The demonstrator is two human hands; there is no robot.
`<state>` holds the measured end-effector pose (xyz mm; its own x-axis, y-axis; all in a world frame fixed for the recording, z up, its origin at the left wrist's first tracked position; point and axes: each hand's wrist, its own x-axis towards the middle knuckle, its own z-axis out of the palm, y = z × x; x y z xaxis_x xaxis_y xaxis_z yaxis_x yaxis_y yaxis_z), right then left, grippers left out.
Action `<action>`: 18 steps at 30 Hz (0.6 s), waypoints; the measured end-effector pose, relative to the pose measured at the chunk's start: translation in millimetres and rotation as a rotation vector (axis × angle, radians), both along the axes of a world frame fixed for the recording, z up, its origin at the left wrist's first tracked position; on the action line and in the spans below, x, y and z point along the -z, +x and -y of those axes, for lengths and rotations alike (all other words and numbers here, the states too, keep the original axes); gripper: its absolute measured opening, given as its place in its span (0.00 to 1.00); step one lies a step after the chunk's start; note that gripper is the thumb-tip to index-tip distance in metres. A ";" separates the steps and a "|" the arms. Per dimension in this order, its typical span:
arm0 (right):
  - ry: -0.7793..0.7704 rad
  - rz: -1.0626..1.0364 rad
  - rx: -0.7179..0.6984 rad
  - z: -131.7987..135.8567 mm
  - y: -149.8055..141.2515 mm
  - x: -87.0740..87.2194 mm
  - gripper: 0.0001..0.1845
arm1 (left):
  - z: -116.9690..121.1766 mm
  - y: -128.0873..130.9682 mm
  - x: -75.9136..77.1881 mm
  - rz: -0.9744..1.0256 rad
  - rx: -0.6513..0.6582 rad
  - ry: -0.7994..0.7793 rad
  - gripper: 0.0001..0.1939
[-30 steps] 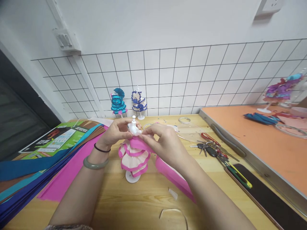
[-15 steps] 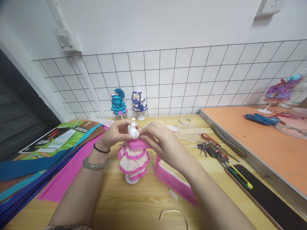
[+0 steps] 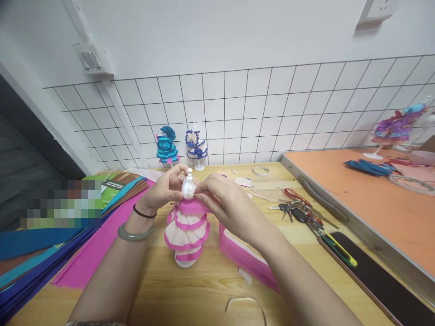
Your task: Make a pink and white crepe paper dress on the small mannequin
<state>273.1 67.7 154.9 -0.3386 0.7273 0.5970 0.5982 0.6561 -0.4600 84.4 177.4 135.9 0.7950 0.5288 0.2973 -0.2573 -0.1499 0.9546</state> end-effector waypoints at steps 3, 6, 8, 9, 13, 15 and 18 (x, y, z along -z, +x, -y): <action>-0.015 -0.001 0.005 0.5 -0.4 -1.2 0.05 | -1.2 0.2 1.8 -0.015 0.006 -0.004 0.27; -0.019 -0.012 -0.017 0.6 -0.2 -1.6 0.05 | -2.0 -0.8 3.0 -0.024 0.037 -0.021 0.27; -0.023 -0.021 -0.033 0.7 0.1 -1.7 0.05 | -1.3 -1.6 2.9 -0.035 0.057 -0.034 0.27; -0.025 -0.026 -0.034 0.8 0.2 -1.9 0.05 | -0.7 -1.9 2.6 -0.041 0.064 -0.037 0.26; -0.042 -0.040 -0.006 1.1 0.7 -2.9 0.04 | 1.9 -2.5 1.5 -0.050 0.096 -0.029 0.26; -0.037 -0.052 -0.010 0.8 0.7 -3.1 0.04 | 2.6 -2.4 1.1 -0.046 0.115 -0.033 0.25; -0.029 -0.065 -0.035 -0.1 0.5 -2.5 0.04 | 2.7 -2.3 0.7 -0.035 0.142 -0.043 0.24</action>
<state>273.5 67.7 157.3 -0.3253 0.7332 0.5972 0.5435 0.6618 -0.5164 82.2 174.7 135.2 0.8722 0.4221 0.2474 -0.2393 -0.0730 0.9682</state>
